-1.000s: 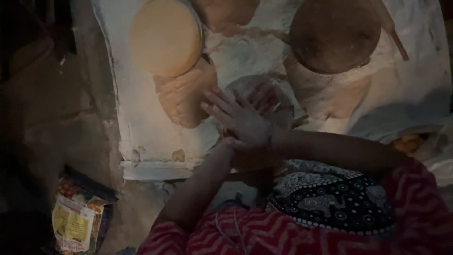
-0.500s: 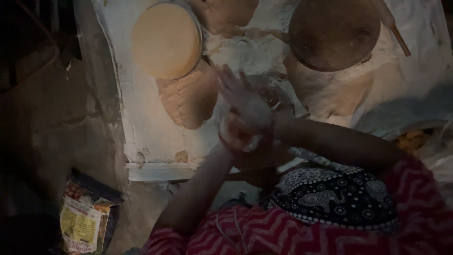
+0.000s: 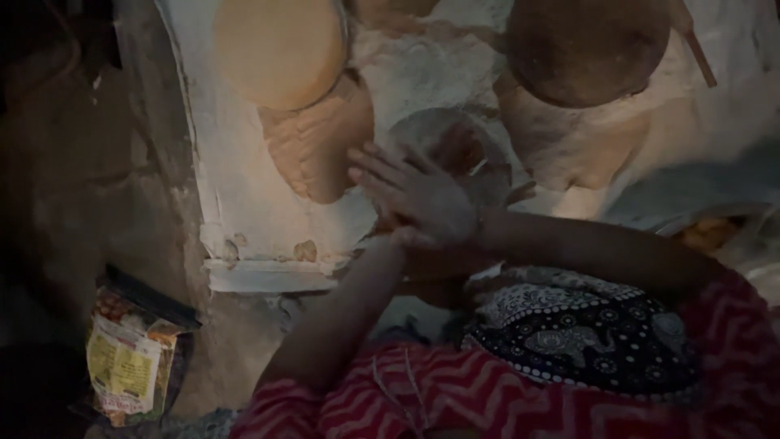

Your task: The person kneads dough, rolls it into a ball, flattens it with a rolling pin, and places the flattened dough on a nearby surface. This process is repeated multiple times.

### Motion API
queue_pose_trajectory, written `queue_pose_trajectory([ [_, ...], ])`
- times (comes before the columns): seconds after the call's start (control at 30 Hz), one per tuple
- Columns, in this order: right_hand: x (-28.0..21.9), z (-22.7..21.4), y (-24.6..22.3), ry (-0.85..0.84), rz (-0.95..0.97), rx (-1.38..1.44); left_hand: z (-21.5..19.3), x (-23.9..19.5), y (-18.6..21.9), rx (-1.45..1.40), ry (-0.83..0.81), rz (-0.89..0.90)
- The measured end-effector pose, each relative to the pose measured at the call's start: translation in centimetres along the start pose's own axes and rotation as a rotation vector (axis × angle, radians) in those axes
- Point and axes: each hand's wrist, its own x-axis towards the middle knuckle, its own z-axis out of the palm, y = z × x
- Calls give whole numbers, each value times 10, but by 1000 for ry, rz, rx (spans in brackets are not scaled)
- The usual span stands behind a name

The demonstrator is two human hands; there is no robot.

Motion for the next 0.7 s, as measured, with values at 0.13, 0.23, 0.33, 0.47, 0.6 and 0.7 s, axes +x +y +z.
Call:
queue_pose_trajectory([
  [0.13,-12,-1,20,115,205,55,-28,10,17,52,98,-433],
  [0.23,-21,12,10,41,299,113,-76,46,27,108,247,-981],
  [0.33,-29,17,13,-70,370,297,-123,74,36,359,410,-1148],
  [0.47,-72,52,59,-20,755,842,-125,76,36,1128,-313,-781],
  [0.6,-204,133,124,-428,697,309,-92,65,27,1323,-1542,-680],
  [0.7,-287,153,131,-669,584,189,-81,46,31,1427,-1906,-583],
])
